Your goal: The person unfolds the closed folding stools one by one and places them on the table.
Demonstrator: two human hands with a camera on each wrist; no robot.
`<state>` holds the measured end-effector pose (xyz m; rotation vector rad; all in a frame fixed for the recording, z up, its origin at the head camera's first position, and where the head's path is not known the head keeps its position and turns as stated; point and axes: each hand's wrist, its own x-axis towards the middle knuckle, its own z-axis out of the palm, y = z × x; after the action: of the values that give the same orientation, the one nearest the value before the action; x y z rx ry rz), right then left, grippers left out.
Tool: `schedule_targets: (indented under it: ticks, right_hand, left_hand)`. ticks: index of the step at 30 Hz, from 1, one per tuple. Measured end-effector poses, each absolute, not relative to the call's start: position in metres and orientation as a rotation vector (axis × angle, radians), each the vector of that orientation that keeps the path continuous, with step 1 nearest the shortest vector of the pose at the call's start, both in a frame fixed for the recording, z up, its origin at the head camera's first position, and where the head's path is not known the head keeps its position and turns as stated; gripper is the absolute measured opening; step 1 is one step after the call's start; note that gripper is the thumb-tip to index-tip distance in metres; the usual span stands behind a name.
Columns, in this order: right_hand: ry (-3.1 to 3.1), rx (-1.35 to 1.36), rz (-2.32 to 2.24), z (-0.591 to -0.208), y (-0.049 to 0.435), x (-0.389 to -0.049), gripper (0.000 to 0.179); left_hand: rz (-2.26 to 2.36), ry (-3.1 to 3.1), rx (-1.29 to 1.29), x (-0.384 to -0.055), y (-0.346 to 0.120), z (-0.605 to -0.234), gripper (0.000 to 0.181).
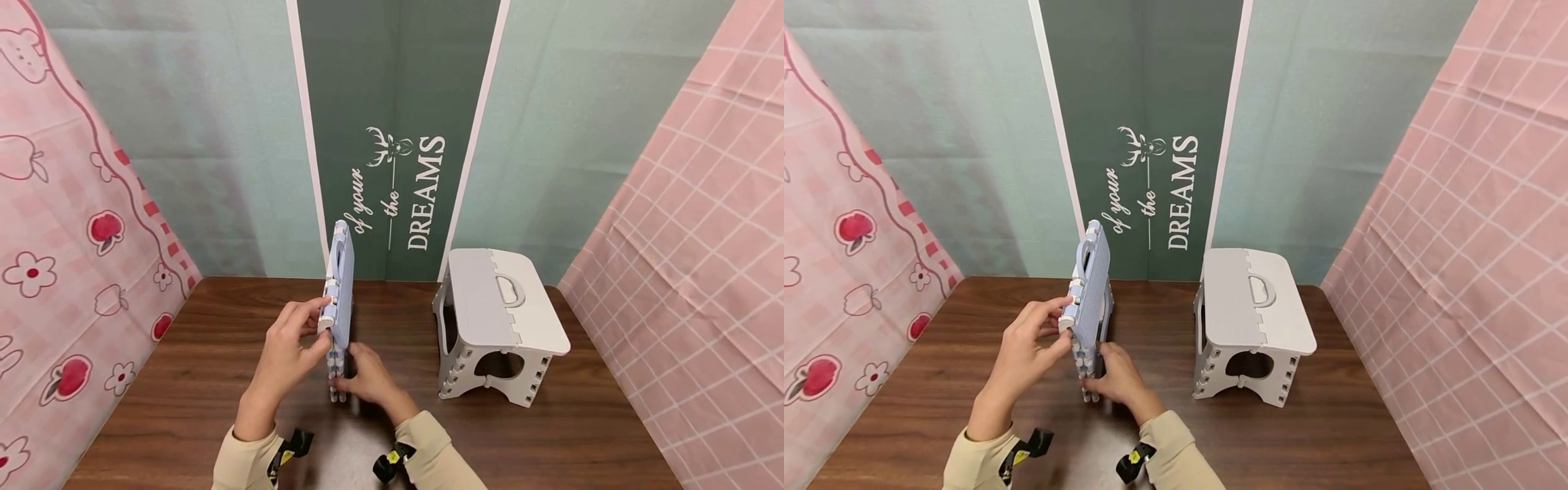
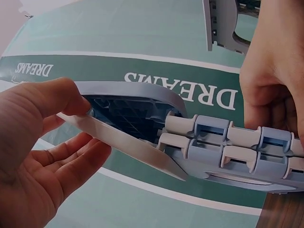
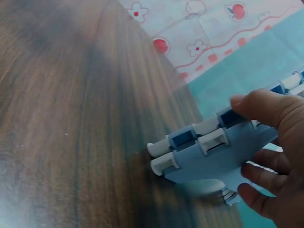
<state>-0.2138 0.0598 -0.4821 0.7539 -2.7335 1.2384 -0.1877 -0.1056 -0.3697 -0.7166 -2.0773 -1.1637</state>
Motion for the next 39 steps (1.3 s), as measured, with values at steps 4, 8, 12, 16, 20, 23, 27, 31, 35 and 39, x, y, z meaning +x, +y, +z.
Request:
schedule_targets:
  ticks: [4,8,12,16,20,23,27,31,35,39]
  right_hand:
    - [-2.686,0.749,1.21,-0.487,0.06,-0.215,0.036]
    - [-2.677,0.734,1.214,-0.49,0.06,-0.216,0.037]
    - [-2.673,0.742,1.187,-0.49,0.06,-0.215,0.038]
    - [-2.656,0.754,1.177,-0.49,0.06,-0.215,0.036]
    - [-2.636,0.763,1.187,-0.49,0.06,-0.215,0.034]
    - [-2.638,0.793,1.188,-0.489,0.061,-0.216,0.033]
    - [-2.68,0.86,1.201,-0.488,0.064,-0.218,0.031]
    - [-2.728,0.899,1.227,-0.485,0.066,-0.22,0.03]
    - [-2.76,0.895,1.245,-0.484,0.066,-0.22,0.031]
    - [-2.768,0.867,1.223,-0.483,0.064,-0.218,0.031]
  left_hand:
    - [-1.167,-2.075,-0.714,-0.187,-0.106,-0.37,0.056]
    - [-1.166,-2.08,-0.705,-0.187,-0.107,-0.371,0.056]
    - [-1.154,-2.078,-0.708,-0.187,-0.107,-0.373,0.057]
    - [-1.15,-2.073,-0.71,-0.187,-0.107,-0.373,0.057]
    - [-1.157,-2.077,-0.713,-0.187,-0.106,-0.373,0.057]
    - [-1.156,-2.079,-0.716,-0.187,-0.106,-0.373,0.057]
    - [-1.154,-2.083,-0.716,-0.186,-0.106,-0.372,0.059]
    - [-1.152,-2.081,-0.72,-0.187,-0.107,-0.373,0.059]
    - [-1.195,-2.098,-0.725,-0.187,-0.11,-0.379,0.06]
    - [-1.249,-2.125,-0.707,-0.185,-0.113,-0.387,0.069]
